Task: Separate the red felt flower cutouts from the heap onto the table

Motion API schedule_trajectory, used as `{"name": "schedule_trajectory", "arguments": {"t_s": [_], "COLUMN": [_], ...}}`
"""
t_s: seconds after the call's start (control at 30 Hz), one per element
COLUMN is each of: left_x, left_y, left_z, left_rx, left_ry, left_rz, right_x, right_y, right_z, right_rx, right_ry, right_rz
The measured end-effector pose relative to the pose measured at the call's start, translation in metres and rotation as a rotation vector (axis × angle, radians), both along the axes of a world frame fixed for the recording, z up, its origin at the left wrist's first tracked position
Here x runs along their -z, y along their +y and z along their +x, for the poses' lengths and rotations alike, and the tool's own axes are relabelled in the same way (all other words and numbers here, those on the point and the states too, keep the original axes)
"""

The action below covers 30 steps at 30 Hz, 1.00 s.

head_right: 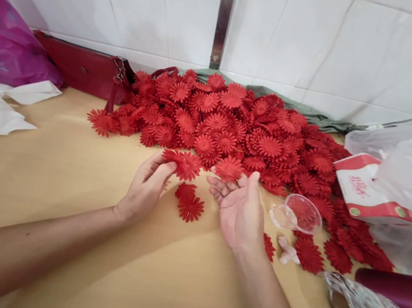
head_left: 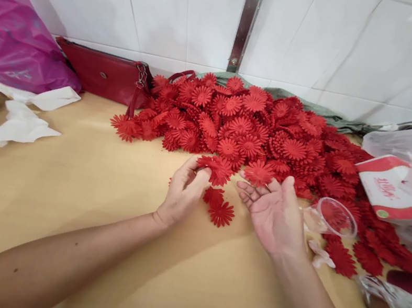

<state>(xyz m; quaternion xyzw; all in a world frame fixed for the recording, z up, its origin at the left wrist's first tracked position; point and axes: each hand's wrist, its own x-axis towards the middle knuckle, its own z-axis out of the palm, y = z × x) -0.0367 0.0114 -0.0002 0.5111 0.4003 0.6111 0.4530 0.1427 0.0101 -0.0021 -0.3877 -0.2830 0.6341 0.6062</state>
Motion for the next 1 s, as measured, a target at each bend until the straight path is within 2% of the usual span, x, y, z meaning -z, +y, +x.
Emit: {"name": "schedule_trajectory", "arguments": {"t_s": [0.1, 0.2, 0.3, 0.37, 0.43, 0.53, 0.63, 0.7, 0.77, 0.83, 0.9, 0.93, 1.0], "left_x": [0.003, 0.003, 0.0, -0.003, -0.007, -0.017, -0.028, -0.031, -0.03, -0.024, -0.016, -0.011, -0.004], "left_y": [0.003, 0.003, 0.006, 0.009, 0.012, 0.003, -0.023, -0.043, -0.057, -0.061, -0.057, -0.053, -0.044], "left_z": [-0.001, 0.001, 0.001, -0.001, -0.002, 0.002, 0.012, 0.02, 0.026, 0.028, 0.029, 0.029, 0.027], "left_rx": [-0.044, -0.075, -0.113, -0.126, -0.138, -0.134, -0.023, 0.161, 0.404, 0.61, 0.699, 0.685, 0.561], "left_ry": [-0.097, -0.156, -0.135, -0.128, -0.133, -0.147, -0.168, -0.117, -0.019, 0.083, 0.168, 0.209, 0.29], "left_rz": [-0.009, -0.038, -0.036, -0.013, 0.014, 0.03, -0.007, 0.012, 0.107, 0.164, 0.152, 0.13, 0.065], "right_x": [-0.002, -0.001, 0.0, 0.0, 0.003, 0.01, 0.017, 0.02, 0.019, 0.016, 0.014, 0.012, 0.011], "right_y": [-0.001, -0.007, -0.013, -0.014, -0.014, -0.013, -0.015, -0.016, -0.013, -0.008, -0.002, 0.0, 0.003], "right_z": [0.002, 0.002, 0.0, -0.001, -0.001, -0.001, -0.004, -0.005, -0.003, 0.001, 0.007, 0.009, 0.013], "right_rx": [0.002, 0.009, -0.136, -0.177, -0.127, -0.079, -0.238, -0.364, -0.418, -0.378, -0.266, -0.201, -0.083], "right_ry": [-0.112, -0.497, -0.897, -1.024, -1.073, -1.06, -0.838, -0.663, -0.566, -0.529, -0.507, -0.496, -0.454], "right_rz": [0.043, 0.191, 0.319, 0.394, 0.425, 0.364, 0.367, 0.399, 0.374, 0.314, 0.263, 0.248, 0.228]}}
